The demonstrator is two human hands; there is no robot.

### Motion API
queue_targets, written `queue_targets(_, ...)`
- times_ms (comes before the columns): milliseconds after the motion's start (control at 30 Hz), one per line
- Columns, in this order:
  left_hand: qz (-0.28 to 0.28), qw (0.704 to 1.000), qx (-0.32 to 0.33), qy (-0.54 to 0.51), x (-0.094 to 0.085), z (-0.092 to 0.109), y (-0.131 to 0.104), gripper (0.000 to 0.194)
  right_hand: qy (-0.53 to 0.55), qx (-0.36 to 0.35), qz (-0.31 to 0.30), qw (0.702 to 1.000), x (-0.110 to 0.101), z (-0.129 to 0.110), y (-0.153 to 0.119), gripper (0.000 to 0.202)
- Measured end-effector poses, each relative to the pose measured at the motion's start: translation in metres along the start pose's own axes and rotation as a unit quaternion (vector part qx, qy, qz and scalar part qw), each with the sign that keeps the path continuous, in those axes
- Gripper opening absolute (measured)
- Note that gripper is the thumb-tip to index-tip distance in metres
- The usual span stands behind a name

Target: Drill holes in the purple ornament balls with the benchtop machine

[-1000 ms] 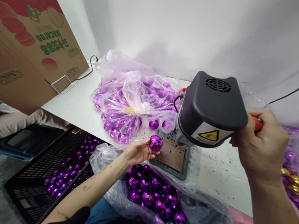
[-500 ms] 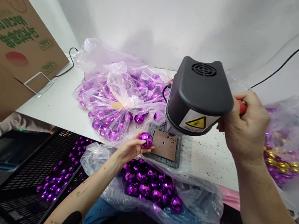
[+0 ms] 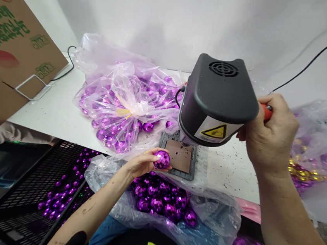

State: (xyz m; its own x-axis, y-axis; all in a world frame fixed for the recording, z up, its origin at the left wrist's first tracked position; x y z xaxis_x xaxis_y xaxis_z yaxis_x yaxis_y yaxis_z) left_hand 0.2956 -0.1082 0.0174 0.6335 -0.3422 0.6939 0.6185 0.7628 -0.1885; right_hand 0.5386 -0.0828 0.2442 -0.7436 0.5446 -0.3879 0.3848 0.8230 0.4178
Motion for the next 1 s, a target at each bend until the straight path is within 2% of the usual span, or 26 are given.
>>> queue_targets(67, 0.029, 1.000, -0.004, 0.005, -0.008, -0.005, 0.005, 0.039, 0.001, 0.001, 0.001, 1.000, 0.000, 0.001, 0.000, 0.033)
queue_targets(200, 0.093, 0.995, 0.024, 0.005, -0.019, -0.004, 0.018, 0.037, 0.002, -0.001, 0.000, 1.000, 0.001, 0.001, 0.000, 0.034)
queue_targets(367, 0.086, 0.995, 0.057, 0.006, -0.009, 0.008, 0.024, 0.040, 0.001, -0.001, -0.003, 1.000, 0.001, 0.001, 0.000, 0.036)
queue_targets(467, 0.108, 0.986, 0.096, 0.084, -0.007, 0.015, 0.023, 0.046, -0.003, -0.003, -0.006, 1.000, 0.000, 0.002, 0.001, 0.038)
queue_targets(600, 0.136, 0.952, 0.161, 0.223, -0.008, 0.019, 0.025, 0.043, -0.015, -0.005, -0.006, 1.000, 0.000, 0.004, 0.002, 0.038)
queue_targets(767, 0.126, 0.921, 0.216, 0.300, -0.003, 0.018, 0.030, 0.044, -0.023, -0.015, -0.004, 1.000, 0.000, 0.004, 0.002, 0.041)
queue_targets(1000, 0.112, 0.835, 0.244, 0.481, 0.005, 0.020, 0.038, 0.048, -0.018, -0.013, 0.001, 1.000, 0.001, 0.004, 0.002, 0.040)
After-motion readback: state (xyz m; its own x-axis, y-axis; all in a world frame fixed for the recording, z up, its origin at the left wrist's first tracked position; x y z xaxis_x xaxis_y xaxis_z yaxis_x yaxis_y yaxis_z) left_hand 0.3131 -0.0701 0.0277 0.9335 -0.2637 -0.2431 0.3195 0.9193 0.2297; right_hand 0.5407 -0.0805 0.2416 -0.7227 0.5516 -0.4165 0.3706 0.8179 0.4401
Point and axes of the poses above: each hand's wrist, its own y-axis towards the middle knuckle, its own x-axis out of the palm, z = x × y, the point moved 7 cm from there along y, towards the middle knuckle, and after that the axes turned 9 degrees about x, right-handed, at the moved point
